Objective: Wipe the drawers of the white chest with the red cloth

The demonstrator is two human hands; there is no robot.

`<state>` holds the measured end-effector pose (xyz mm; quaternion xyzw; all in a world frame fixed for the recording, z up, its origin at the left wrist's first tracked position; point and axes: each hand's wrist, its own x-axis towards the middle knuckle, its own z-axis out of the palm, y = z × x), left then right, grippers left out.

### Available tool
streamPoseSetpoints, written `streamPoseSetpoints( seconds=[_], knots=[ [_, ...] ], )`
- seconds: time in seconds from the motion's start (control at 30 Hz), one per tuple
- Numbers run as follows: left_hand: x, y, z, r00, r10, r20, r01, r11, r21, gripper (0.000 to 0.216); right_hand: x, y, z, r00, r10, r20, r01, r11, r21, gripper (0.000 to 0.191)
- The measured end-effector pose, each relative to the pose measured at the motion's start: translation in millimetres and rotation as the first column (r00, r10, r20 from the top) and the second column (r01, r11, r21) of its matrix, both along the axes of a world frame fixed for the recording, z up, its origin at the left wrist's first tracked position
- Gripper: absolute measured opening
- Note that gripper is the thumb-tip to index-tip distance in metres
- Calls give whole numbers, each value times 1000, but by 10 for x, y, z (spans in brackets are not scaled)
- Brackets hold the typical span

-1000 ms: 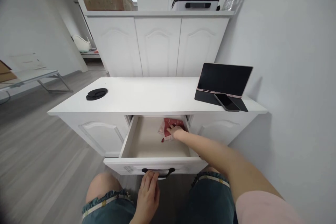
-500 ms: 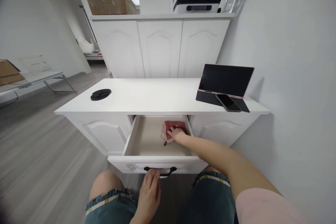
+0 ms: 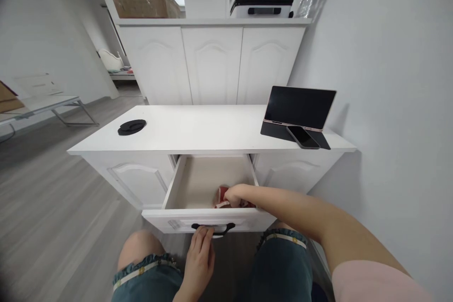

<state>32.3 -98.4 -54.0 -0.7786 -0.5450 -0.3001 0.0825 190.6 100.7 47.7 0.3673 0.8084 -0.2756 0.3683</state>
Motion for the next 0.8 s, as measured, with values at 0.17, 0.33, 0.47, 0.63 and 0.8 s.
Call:
streamPoseSetpoints(
  seconds=[0.17, 0.33, 0.47, 0.63, 0.8],
  knots=[
    [-20, -25, -4, 1000, -11, -11, 11, 999, -30, 59, 96, 95, -97, 983, -173, -56, 152, 951, -268, 46],
    [-14, -36, -28, 1000, -12, 3, 12, 997, -72, 64, 157, 113, -113, 944, -321, -78, 275, 894, -354, 45],
    [0, -26, -53, 1000, -11, 9, 12, 998, -70, 63, 46, 85, 19, 936, -338, -94, 281, 883, -375, 51],
    [-1, -38, -71, 1000, 4, 17, -3, 997, -80, 63, -320, 2, 230, 938, -313, -147, 233, 886, -400, 60],
    [-10, -60, -68, 1000, 3, -14, -4, 996, -93, 67, -652, -125, 336, 914, -329, -237, 237, 908, -345, 56]
  ],
)
